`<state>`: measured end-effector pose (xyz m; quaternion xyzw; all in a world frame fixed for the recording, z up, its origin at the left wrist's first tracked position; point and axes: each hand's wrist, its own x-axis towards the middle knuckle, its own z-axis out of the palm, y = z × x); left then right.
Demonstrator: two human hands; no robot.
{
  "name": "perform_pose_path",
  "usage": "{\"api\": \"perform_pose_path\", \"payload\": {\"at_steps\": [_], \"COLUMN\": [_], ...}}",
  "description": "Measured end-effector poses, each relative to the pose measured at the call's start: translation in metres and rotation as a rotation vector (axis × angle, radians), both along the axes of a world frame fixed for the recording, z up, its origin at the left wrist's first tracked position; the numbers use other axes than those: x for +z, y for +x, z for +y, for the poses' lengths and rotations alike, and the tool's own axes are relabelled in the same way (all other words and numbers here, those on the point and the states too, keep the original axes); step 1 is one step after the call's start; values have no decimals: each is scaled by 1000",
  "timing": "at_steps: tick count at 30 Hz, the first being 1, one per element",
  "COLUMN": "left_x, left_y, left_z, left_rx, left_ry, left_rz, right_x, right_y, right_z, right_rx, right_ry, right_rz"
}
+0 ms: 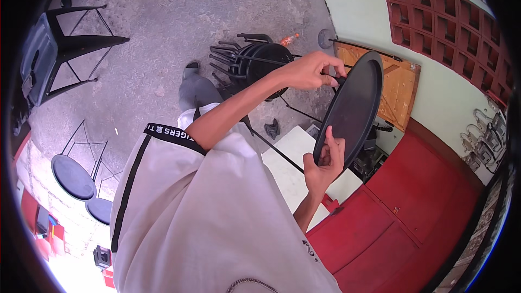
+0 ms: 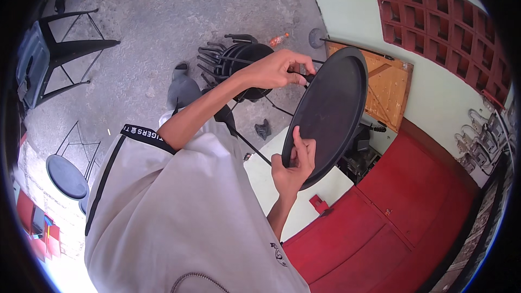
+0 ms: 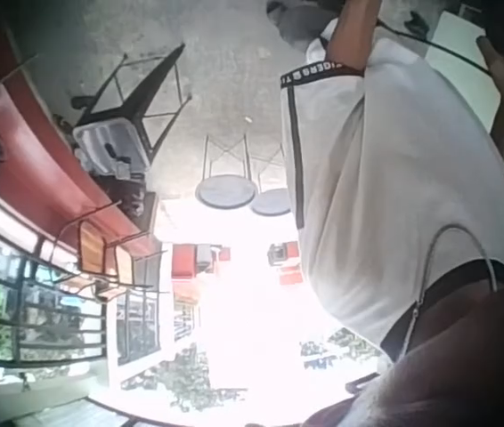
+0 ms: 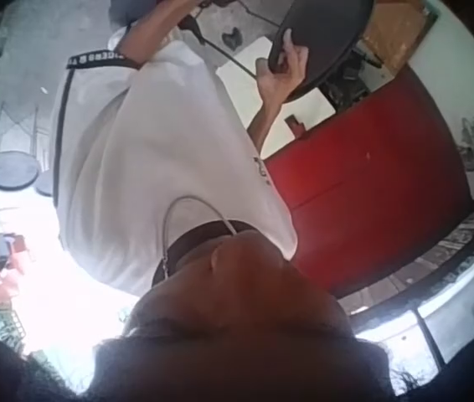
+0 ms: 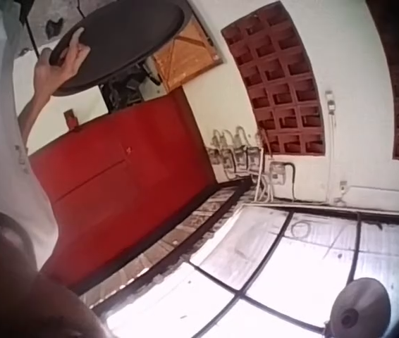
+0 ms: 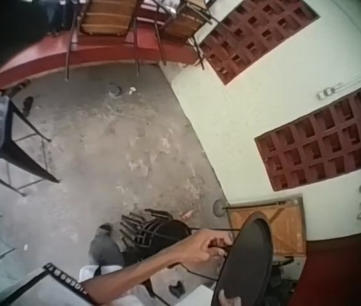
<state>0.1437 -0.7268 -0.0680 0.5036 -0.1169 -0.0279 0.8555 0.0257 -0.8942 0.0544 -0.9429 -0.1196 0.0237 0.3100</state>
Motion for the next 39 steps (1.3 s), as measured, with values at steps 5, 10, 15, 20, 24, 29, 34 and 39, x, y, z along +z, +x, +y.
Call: {"api": "perform_pose_path", "payload": {"at_steps": [5,10,15,20,24,29,34,39], "left_x": [-10,-24,-30,-30,-23,-19,-18,-33], "left_y": [6,8,6,-1,-4,-20,-38,-175], "left_z": [0,-4,-10,-2,-3,-8,-26,-16], "left_rx": [-78,-66,-69,-46,-38,194,378,509], "left_ry": [-13,-130,-214,-189,-223,-121,-122,254], "left_rz": [30,-31,37,120,128,215,348,122], "right_x": [-4,-10,19,23,-37,-78,-118,-165], "right_y": [1,-1,24,69,94,112,97,85], "right_z": [-4,-11,-66,-207,-307,-308,-321,-338], "right_rx": [34,63,-31,-571,-846,-686,-738,-727], "right_ry": [27,48,192,207,509,1035,1274,1534], "right_rz": [31,113,75,-288,-98,324,372,406]}}
